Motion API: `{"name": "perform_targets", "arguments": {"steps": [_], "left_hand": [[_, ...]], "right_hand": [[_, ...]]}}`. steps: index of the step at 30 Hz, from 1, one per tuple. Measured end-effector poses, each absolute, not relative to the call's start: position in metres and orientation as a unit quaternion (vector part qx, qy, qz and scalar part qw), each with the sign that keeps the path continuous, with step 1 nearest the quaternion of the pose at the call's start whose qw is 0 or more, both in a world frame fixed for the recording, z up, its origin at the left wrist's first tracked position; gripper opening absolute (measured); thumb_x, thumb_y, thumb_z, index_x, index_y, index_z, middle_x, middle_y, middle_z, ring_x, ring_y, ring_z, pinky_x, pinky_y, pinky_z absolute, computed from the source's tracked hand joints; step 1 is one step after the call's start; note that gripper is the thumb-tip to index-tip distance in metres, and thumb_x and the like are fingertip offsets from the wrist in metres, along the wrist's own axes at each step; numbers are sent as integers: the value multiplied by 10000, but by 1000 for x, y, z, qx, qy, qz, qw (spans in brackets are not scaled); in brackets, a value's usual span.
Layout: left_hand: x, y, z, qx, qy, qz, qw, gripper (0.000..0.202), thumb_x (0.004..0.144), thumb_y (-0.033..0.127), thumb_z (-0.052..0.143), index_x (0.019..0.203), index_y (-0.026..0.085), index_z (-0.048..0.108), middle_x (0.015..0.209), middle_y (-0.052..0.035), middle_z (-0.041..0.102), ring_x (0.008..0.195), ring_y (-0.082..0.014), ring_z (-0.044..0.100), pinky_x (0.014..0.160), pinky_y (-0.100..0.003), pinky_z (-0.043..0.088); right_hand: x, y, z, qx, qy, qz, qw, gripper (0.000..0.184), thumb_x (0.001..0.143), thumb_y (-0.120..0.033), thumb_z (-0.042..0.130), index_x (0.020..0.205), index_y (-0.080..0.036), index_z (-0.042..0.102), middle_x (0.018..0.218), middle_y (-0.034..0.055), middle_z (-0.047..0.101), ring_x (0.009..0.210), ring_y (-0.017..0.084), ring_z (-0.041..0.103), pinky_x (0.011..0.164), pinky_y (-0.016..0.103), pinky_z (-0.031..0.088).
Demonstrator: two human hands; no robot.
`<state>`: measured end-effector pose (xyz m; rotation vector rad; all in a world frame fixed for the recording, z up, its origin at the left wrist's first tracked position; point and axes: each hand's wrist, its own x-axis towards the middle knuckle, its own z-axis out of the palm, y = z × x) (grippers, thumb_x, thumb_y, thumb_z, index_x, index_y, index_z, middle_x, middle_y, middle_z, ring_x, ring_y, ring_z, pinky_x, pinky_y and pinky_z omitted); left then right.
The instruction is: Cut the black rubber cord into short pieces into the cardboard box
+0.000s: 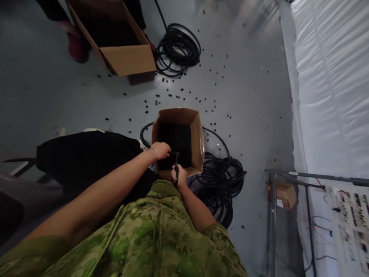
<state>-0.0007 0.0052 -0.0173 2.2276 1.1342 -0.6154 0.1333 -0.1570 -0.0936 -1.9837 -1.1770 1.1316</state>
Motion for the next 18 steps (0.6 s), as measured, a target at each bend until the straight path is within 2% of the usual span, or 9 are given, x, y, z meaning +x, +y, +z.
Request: {"name": "perform_targets", "arguments": {"steps": [6, 12, 18], "left_hand": [[-2, 5, -7, 829, 425, -239, 274, 245, 883, 319, 618, 1072, 257, 760, 1162, -114, 740, 1090, -258, 670, 882, -322, 524], [-3, 4, -8, 817, 450, -216, 290, 245, 883, 333, 627, 1072, 248, 757, 1173, -136, 731, 1118, -283, 662, 914, -357, 505], [-2, 5, -7, 819, 454, -214, 277, 251, 911, 302, 564, 1078, 260, 746, 1159, -111, 739, 1099, -260, 666, 888, -339, 501]], "right_hand": [[134, -153, -89, -744, -432, 421, 287, 211, 718, -323, 536, 824, -208, 678, 517, -53, 509, 500, 130, 507, 533, 218, 414], [136, -153, -88, -742, -434, 427, 280, 192, 726, -313, 557, 832, -205, 675, 590, -33, 583, 564, 140, 565, 578, 227, 451], [143, -157, -81, -686, -392, 536, 298, 320, 730, -319, 582, 1019, -197, 647, 594, -35, 628, 541, 155, 596, 563, 247, 473]]}}
